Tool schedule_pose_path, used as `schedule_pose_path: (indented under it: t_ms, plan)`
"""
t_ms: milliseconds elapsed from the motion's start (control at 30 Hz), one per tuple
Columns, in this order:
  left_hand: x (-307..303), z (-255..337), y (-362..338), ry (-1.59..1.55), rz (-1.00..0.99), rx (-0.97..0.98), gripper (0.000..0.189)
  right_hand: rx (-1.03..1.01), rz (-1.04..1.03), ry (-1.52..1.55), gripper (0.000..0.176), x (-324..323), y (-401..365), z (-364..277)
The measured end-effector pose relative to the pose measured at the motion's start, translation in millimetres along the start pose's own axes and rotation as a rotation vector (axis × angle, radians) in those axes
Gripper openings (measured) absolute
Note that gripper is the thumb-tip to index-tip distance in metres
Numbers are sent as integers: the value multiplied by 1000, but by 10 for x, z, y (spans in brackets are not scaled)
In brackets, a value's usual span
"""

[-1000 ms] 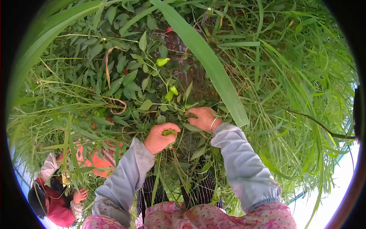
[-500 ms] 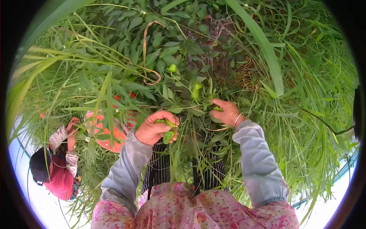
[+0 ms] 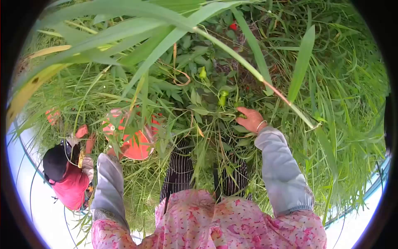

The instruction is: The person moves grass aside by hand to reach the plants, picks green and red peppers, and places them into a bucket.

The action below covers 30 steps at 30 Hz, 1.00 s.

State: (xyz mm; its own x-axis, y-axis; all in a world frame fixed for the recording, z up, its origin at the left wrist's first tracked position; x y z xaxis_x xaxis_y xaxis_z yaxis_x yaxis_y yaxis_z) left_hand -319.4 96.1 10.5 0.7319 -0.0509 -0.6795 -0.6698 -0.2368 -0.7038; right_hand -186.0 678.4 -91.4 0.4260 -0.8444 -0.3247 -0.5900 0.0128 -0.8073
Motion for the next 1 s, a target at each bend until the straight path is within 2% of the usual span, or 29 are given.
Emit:
schedule_pose_path:
  t_ms: [33,67,100,133,200,233,267,333,367,400,433,467,500,533,600,700,733,800,900,933,1000]
  plan:
    - [-49,93,-21,115,76,29,25,-2,10,-55,50,-60,-41,-90]
    - [-33,404,-49,196,122,112,27,68,12,1,50,-122,-135,87]
    - [-57,658,-211,259,137,227,29,68,-19,68,50,-31,-60,56]
    - [15,974,-409,307,72,383,32,70,-42,45,50,-24,-57,13]
    - [277,1712,-1038,349,-332,817,19,61,-94,9,50,-14,-74,-52]
    - [218,2234,-1482,222,-584,905,20,-8,-58,-72,50,7,-46,-19]
    - [134,2587,-1813,-47,-830,767,20,-78,-25,-154,50,89,-4,48]
    - [-77,3461,-2231,-321,-1008,1037,15,-26,-80,-107,50,300,25,222]
    - [-248,3844,-2170,-581,-944,1040,9,0,-106,-85,50,404,34,307]
    - [-250,4092,-1981,-736,-870,945,8,-144,46,-49,43,289,-4,205]
    - [-371,4390,-1756,-718,-731,822,8,-284,194,-13,37,176,-92,117]
    - [-339,4661,-1499,-791,-553,940,10,-151,42,66,46,118,-128,61]
    - [-276,4890,-1244,-751,-369,1040,11,-155,48,37,46,93,-131,23]
    - [-134,5055,-971,-671,-339,888,13,-158,51,5,47,79,-129,5]
    - [143,5394,-721,10,-156,975,16,-205,86,-10,46,171,-118,73]
    - [791,5393,-420,485,-237,1043,22,-212,157,-8,45,136,-160,49]
    - [903,5325,-380,456,-283,1009,26,-178,90,1,44,144,-167,62]
    - [1011,5170,-417,396,-372,943,34,-194,109,-15,44,197,-155,104]
    - [975,5008,-410,19,-107,896,43,-183,80,-28,43,243,-113,122]
    - [957,4969,-465,172,-224,809,49,-170,57,-31,43,260,-108,136]
    - [1108,5063,-556,203,-197,1097,51,-193,74,-45,42,252,-113,112]
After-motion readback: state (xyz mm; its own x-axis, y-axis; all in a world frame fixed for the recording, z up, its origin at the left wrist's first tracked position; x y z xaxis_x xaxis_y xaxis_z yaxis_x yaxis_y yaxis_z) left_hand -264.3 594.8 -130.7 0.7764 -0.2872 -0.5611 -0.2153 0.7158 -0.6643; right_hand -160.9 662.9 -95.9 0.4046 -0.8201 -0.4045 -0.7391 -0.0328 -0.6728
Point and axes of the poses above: each hand's wrist, its own y-axis towards the middle knuckle, its own x-axis out of the palm, z = x × y, the point moved 9 cm from there along y, towards the middle knuckle, and after that the axes turned 5 degrees about z, right-handed, at the moved point
